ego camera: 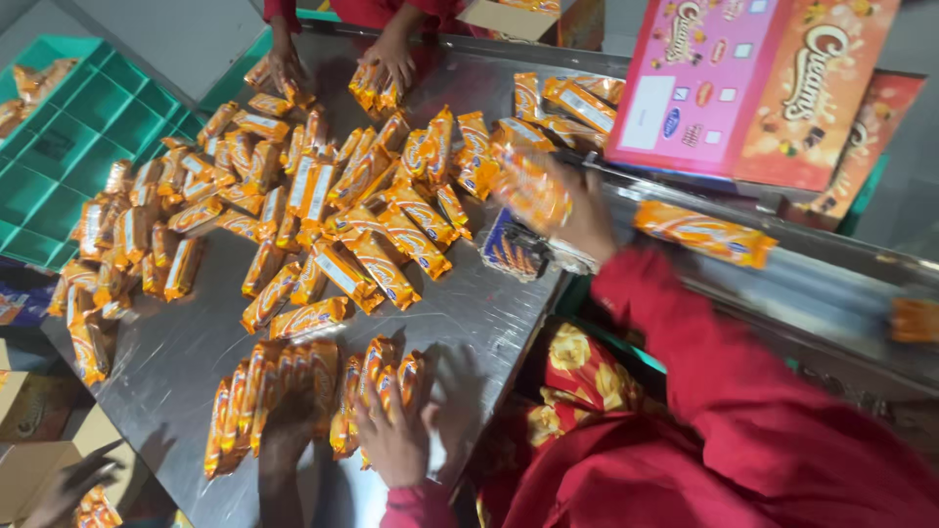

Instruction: The person places individually wrapped biscuits from a metal table onto a moving conveyor belt. Another person across the table also places biscuits onto the belt. The biscuits move along the belt and fall into a green crate below.

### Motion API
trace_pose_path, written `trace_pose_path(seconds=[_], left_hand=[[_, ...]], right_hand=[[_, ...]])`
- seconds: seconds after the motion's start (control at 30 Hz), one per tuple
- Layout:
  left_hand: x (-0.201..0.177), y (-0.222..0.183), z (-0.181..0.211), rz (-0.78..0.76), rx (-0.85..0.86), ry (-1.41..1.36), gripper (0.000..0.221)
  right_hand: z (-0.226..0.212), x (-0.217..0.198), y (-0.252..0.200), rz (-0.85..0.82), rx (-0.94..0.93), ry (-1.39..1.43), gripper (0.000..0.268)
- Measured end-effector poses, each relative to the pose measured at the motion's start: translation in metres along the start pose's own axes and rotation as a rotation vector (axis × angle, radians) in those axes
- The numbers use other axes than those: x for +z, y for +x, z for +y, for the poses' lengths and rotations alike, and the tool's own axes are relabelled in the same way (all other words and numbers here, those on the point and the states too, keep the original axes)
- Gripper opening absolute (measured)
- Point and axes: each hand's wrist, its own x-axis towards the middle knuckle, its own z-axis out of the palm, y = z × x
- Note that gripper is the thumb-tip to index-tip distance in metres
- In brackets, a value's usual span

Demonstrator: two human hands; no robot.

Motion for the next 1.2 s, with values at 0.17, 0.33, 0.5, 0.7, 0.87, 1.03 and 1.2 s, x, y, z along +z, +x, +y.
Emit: trace_pose_path(seconds=[0.17, 0.33, 0.5, 0.7, 0.87, 1.03, 1.2], left_hand=[[0.032, -0.006, 0.079, -0.006, -0.203, -0.724, 0.075], [0.048, 0.005, 0.079, -0.358, -0.359, -0.226, 0.089], [0.03, -0.01, 0.076, -0.361, -0.302, -0.021, 0.1], [0.007, -0.021, 0.06, -0.61, -0.281, 0.305, 0.088], [0.02, -0.015, 0.011, -0.623, -0.279, 0.359, 0.093], [0.055, -0.022, -0.065, -0.581, -0.301, 0.276, 0.09], [0.063, -0.01, -0.126, -0.152, 0.058, 0.196, 0.083]], right_hand=[[-0.083, 0.086, -0.13, -0.031, 0.273, 0.545, 0.112], [-0.142, 0.115, -0.226, -0.744, 0.361, 0.642, 0.101], [-0.135, 0.032, -0.206, -1.222, 0.25, 0.406, 0.094], [-0.074, -0.056, -0.018, 0.075, -0.1, -0.85, 0.09], [-0.012, -0.069, 0.025, -0.264, -0.039, -0.524, 0.061], [0.006, -0.08, -0.003, -0.169, -0.037, -0.415, 0.079], [-0.006, -0.117, -0.029, -0.169, 0.049, -0.279, 0.082]])
